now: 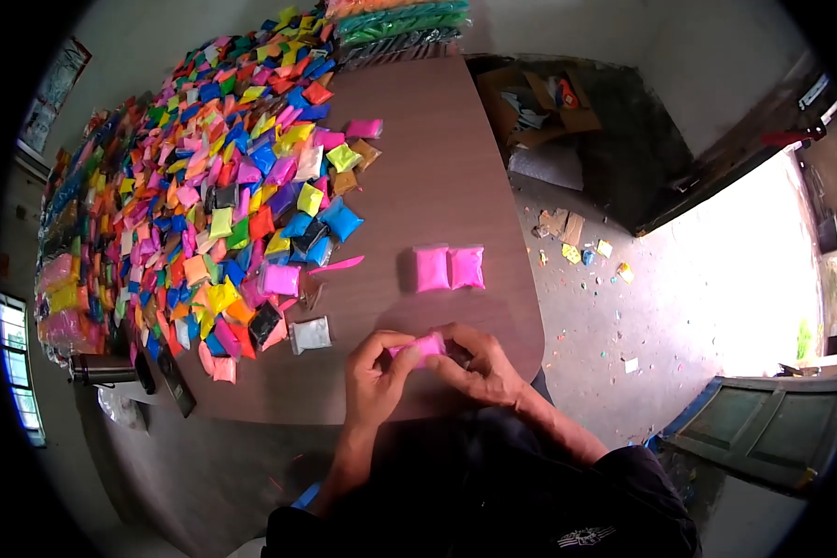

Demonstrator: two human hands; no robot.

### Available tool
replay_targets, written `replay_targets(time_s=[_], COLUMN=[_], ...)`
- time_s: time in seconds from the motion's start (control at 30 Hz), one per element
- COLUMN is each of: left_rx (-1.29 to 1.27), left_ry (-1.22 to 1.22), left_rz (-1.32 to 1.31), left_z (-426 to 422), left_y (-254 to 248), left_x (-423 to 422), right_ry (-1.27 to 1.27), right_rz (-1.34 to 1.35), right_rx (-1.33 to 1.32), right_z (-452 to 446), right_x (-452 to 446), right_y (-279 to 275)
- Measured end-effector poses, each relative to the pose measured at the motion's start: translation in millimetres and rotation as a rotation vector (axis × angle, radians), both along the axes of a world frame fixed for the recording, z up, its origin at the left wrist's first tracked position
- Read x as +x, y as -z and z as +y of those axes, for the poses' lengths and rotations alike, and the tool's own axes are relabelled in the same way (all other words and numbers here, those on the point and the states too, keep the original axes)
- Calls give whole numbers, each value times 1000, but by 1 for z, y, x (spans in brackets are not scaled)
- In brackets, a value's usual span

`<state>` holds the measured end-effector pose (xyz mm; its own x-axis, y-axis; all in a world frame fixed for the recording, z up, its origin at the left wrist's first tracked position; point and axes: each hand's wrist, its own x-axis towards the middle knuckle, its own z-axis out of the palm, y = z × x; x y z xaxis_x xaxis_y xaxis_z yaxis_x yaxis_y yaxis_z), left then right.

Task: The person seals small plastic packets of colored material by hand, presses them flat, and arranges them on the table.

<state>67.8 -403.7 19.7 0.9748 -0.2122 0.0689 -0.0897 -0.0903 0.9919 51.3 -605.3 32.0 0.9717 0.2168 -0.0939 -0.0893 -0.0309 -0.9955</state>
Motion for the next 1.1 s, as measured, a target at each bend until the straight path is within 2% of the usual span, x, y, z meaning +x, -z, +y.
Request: replay_targets(time_s=[0.13, 0.17, 0.23, 0.27, 0.3, 0.37, 0.47, 0.53, 0.73, 0.93, 1.1], left_rx=[105, 63, -216, -24, 51, 139, 105, 33, -137, -134, -152], left_ry=[-107, -101, -73, -72, -13, 15, 38, 15, -100, -115, -156], left_rz=[-116, -1, 101, 34, -9, -54, -59, -42, 106, 36, 26], left_z=[-11, -13, -17, -11, -8, -4, -3, -2, -13, -17, -23], left_y=[-6, -11, -10, -7, -9, -14, -11, 0, 22, 11, 19], left_x=[-10, -13, -12, -12, -11, -9, -11, -14, -24, -12, -9], right_ry=[82, 99, 77, 33, -11, -68, -132, -74, 46, 12, 67], right_rz=[-18, -29, -55, -40, -29, -73, -54, 71, 54, -33, 11], right_rx=[113, 156, 221, 95, -32, -68, -103, 19, 200, 20, 122], right_z=[3, 5, 10, 3, -2, -3, -3, 0, 5, 0, 5], right_x=[-12, -13, -10, -9, -8, -4, 0, -3, -6, -4, -3], right_y=[27, 33, 35, 28, 22, 17, 14, 20, 23, 41, 26])
